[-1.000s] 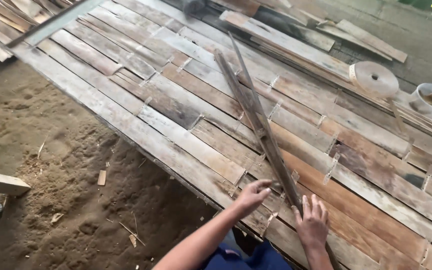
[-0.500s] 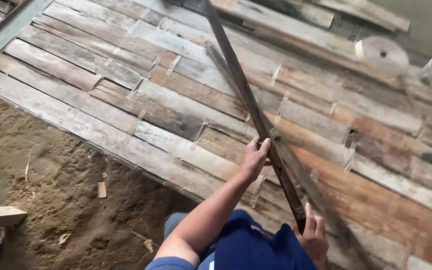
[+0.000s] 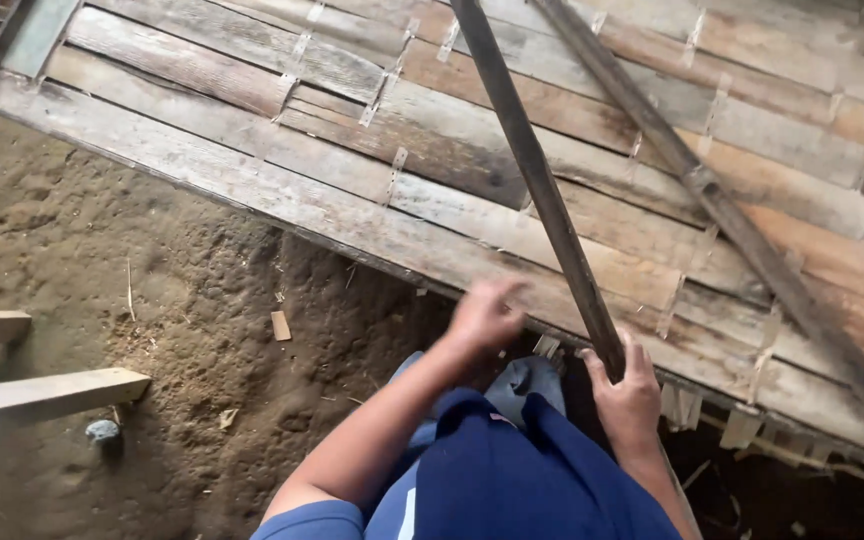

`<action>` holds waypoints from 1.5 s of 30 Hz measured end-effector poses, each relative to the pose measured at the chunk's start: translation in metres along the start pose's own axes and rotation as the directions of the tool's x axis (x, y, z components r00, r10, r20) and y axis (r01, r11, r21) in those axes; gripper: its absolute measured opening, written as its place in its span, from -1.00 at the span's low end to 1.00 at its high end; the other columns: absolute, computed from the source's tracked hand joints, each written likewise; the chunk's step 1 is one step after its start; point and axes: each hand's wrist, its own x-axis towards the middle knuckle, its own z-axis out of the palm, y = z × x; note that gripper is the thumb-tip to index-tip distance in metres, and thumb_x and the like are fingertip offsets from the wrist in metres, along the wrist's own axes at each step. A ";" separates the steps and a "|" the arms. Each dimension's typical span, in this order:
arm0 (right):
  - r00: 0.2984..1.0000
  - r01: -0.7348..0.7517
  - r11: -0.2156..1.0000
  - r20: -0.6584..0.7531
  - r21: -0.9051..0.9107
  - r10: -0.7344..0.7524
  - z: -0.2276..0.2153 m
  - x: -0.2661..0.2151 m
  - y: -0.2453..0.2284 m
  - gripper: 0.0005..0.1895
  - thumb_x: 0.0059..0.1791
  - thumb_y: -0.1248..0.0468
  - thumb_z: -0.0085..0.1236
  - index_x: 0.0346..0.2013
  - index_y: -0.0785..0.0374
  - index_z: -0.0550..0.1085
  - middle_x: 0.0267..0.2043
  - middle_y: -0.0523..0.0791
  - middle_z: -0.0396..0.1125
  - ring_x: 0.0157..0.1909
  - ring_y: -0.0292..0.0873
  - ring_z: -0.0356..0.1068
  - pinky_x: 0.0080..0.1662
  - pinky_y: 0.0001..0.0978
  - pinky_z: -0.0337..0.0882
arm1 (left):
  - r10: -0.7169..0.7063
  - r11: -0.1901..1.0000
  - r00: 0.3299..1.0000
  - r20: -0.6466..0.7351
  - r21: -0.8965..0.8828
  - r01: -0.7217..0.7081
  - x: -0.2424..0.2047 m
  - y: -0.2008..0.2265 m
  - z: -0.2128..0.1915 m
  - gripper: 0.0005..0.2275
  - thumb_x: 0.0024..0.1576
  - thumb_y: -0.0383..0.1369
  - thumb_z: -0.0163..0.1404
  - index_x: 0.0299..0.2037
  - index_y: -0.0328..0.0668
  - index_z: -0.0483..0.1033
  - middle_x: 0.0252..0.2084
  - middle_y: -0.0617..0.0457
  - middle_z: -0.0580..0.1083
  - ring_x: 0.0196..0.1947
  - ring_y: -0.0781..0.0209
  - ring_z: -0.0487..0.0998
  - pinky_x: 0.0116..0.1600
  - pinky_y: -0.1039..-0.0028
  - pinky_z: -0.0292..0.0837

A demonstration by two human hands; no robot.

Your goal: The person attaches small wooden strips to a large woven wooden panel using a paste from a container. They then lift the panel using two long wooden planks and move it to a different location on the workbench.

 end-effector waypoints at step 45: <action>0.916 -0.395 0.886 0.186 0.242 0.357 -0.005 -0.194 -0.018 -0.39 -0.03 0.12 0.21 0.34 -0.21 0.39 0.11 -0.34 0.47 0.04 -0.39 0.46 0.20 -0.42 0.40 | 0.258 0.701 0.913 0.317 0.588 -0.402 0.021 -0.023 -0.098 -0.41 -0.12 -0.64 -0.07 0.17 0.09 0.47 0.34 -0.01 0.26 0.30 -0.33 0.13 0.24 -0.16 0.22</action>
